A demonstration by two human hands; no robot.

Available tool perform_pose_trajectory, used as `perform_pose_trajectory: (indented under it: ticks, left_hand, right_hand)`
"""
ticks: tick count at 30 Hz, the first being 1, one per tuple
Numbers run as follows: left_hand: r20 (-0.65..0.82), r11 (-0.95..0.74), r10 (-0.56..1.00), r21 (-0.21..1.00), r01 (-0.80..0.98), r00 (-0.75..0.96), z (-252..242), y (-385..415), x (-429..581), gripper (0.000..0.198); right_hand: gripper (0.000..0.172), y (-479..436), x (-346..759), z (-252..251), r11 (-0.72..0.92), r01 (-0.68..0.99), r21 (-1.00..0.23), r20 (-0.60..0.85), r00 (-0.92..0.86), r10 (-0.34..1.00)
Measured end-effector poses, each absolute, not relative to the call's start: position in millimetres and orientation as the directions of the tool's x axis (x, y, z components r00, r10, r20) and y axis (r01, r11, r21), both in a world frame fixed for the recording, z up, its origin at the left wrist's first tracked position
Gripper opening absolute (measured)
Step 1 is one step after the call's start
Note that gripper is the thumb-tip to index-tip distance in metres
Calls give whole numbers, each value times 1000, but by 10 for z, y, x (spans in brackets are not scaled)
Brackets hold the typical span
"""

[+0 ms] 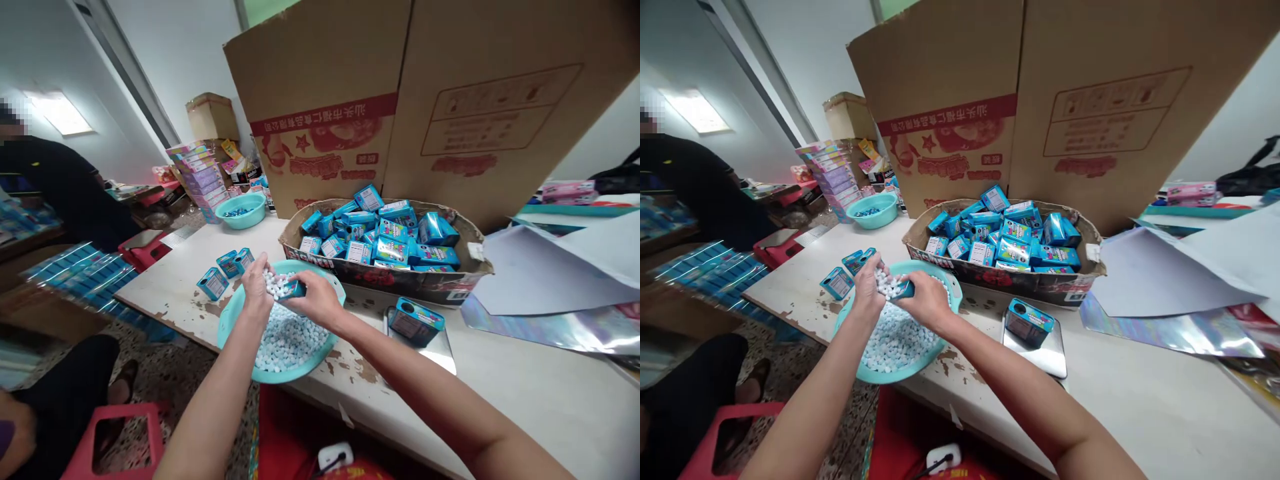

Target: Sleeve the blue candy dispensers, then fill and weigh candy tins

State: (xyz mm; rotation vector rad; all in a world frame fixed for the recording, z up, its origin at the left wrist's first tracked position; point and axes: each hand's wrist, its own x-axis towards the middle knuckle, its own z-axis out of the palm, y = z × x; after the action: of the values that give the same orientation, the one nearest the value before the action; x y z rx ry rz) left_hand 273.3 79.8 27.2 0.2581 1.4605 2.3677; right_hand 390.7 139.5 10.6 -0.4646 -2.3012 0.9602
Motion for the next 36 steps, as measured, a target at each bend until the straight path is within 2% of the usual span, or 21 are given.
perform_pose_trajectory:
  ticks: [2, 10, 17, 21, 27, 31, 36]
  left_hand:
    - [-31, -404, 401, 891, -208, -915, 261, 809, 2714, 35]
    - [11, -317, 428, 938, -139, -904, 317, 909, 2700, 41]
    - [66, -335, 458, 936, -104, -886, 351, 962, 2765, 34]
    - [89, -339, 464, 937, -84, -882, 374, 951, 2776, 28]
    - [190, -283, 464, 957, 58, -865, 405, 982, 2717, 26]
    - [108, -253, 422, 967, -3, -900, 376, 1012, 2729, 25]
    - [149, -325, 538, 945, -42, -830, 394, 894, 2800, 25]
  right_hand:
    - [31, 1396, 3918, 121, 670, 131, -731, 380, -737, 559]
    - [36, 1475, 3867, 150, 670, 159, -725, 362, -739, 567]
    - [44, 1621, 3830, 139, 662, 156, -733, 335, -764, 551]
    - [42, 1614, 3837, 152, 649, 148, -746, 334, -761, 557]
    - [40, 1534, 3820, 224, 634, 137, -761, 352, -735, 580]
    - [39, 1547, 3802, 168, 597, 154, -787, 324, -720, 613]
    - [37, 1569, 3878, 74, 633, 124, -764, 394, -687, 610]
